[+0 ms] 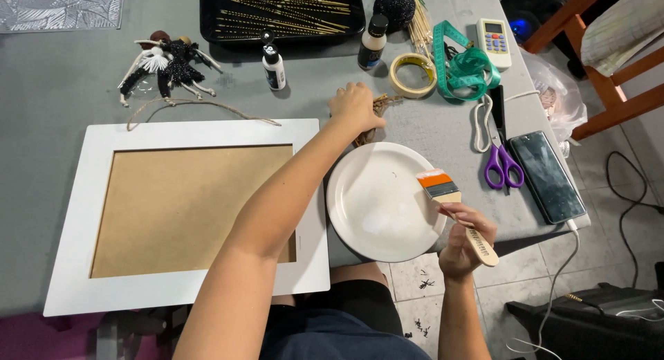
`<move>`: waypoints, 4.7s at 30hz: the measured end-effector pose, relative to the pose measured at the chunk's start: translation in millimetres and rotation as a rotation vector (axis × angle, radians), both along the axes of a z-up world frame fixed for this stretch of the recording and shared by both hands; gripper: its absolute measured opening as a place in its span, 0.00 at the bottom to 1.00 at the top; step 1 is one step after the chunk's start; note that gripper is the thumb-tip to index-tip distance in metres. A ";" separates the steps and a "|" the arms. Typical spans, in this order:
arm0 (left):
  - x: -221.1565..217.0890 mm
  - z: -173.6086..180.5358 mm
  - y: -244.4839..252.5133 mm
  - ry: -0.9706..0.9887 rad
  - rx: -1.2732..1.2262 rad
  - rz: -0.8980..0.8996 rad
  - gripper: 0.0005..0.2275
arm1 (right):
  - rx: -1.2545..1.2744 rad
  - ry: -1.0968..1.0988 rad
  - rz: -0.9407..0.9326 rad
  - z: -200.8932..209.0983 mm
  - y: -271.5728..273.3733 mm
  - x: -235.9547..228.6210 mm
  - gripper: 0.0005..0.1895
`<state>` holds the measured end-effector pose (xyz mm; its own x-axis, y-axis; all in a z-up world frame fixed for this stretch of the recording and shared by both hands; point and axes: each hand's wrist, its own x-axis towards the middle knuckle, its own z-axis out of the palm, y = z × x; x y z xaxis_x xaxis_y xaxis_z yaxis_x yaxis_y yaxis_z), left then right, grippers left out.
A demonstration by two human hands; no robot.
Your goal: Painting the outer sides and decorative elements of a wooden picture frame with white paint using a brush.
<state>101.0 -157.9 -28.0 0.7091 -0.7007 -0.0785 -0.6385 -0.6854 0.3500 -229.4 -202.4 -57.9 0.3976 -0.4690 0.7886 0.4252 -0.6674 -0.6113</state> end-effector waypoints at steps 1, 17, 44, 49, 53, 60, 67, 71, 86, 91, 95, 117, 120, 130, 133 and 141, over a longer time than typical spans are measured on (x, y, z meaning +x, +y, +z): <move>0.8 2.9 5.1 -0.002 0.000 -0.001 0.36 | 0.000 -0.002 -0.001 2.4 0.8 -0.3 0.13; -51.2 80.1 115.6 1.489 -1.186 -0.404 0.27 | 0.061 -0.086 0.009 27.9 8.7 -2.2 0.14; -233.2 44.6 172.2 1.338 -1.602 0.443 0.07 | -0.509 0.396 -0.155 90.1 69.5 -21.0 0.16; -227.3 48.5 177.5 1.391 -1.579 0.418 0.15 | -0.499 0.410 -0.156 95.2 72.3 -8.6 0.13; -218.1 50.9 189.0 1.351 -1.487 0.254 0.18 | -0.398 0.376 -0.223 98.5 69.6 -3.9 0.13; -211.2 51.2 209.7 0.969 -1.197 -0.180 0.40 | -0.317 0.361 -0.111 100.2 64.2 -3.4 0.10; -198.5 73.0 229.0 0.405 -0.969 -0.169 0.38 | -0.391 0.396 -0.165 103.3 48.0 -2.5 0.06; -188.5 81.0 248.2 0.061 -0.831 -0.066 0.30 | -0.506 0.447 -0.263 97.9 27.8 3.2 0.06; -177.7 66.8 261.6 -0.043 -0.710 0.065 0.16 | -0.601 0.606 -0.362 69.6 10.4 32.9 0.03; -173.8 62.1 263.1 -0.047 -0.701 0.077 0.08 | -0.650 0.666 -0.387 58.7 3.9 35.6 0.04; -170.9 67.0 261.9 -0.052 -0.702 0.060 0.05 | -0.665 0.675 -0.415 56.3 3.3 37.1 0.04; 111.5 -23.7 134.6 -0.011 -0.530 0.418 0.17 | -0.576 0.191 0.152 123.8 27.4 32.2 0.14; 113.6 -24.0 124.2 -0.056 -0.547 0.367 0.16 | -0.612 0.254 0.190 118.5 11.8 36.6 0.08; -95.6 61.7 111.9 0.888 -1.127 -0.139 0.22 | -0.335 0.296 0.171 130.5 18.1 81.5 0.31; -137.8 78.7 116.4 0.947 -1.198 -0.243 0.24 | -0.379 0.387 0.069 130.5 25.9 77.0 0.28; -180.6 71.6 116.5 0.890 -1.213 -0.279 0.26 | -0.328 0.408 -0.003 115.5 17.3 50.5 0.16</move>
<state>-79.6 -41.4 43.6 0.5818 -0.7533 0.3065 0.0197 0.3899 0.9207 -178.9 -185.1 57.6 0.7023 -0.2250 0.6754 0.1935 -0.8527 -0.4852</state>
